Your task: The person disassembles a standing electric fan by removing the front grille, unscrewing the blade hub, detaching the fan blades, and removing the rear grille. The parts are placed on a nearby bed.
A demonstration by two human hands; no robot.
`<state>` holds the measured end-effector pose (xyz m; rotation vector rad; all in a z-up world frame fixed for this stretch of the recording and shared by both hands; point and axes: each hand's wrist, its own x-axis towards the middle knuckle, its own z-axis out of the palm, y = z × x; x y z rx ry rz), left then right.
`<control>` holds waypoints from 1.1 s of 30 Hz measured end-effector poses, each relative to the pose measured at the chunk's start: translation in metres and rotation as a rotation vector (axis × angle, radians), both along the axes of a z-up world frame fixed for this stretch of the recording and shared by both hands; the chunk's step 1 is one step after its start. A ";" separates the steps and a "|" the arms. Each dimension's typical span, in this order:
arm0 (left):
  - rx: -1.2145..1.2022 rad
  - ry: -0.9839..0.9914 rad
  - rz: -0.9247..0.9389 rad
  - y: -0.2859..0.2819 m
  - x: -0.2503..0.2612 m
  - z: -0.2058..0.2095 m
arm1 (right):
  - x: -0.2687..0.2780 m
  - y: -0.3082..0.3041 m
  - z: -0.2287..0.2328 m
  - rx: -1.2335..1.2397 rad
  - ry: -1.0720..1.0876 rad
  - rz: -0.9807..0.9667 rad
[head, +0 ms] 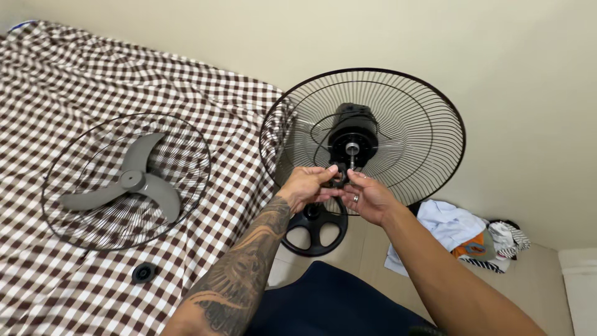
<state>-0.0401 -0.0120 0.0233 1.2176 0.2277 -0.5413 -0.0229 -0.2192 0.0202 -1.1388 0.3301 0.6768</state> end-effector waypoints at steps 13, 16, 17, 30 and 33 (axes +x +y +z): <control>-0.677 0.253 0.305 0.137 -0.094 -0.083 | -0.012 0.132 -0.037 -0.065 -0.002 0.381; -0.561 0.186 0.359 0.166 -0.125 -0.100 | -0.022 0.167 -0.043 -0.024 0.082 0.435; -0.489 0.167 0.371 0.175 -0.133 -0.102 | -0.025 0.179 -0.044 -0.009 0.113 0.439; -0.423 0.323 0.515 0.238 -0.183 -0.091 | -0.042 0.281 -0.084 -0.236 0.041 0.731; -0.395 0.336 0.525 0.243 -0.180 -0.099 | -0.042 0.286 -0.085 -0.261 0.046 0.739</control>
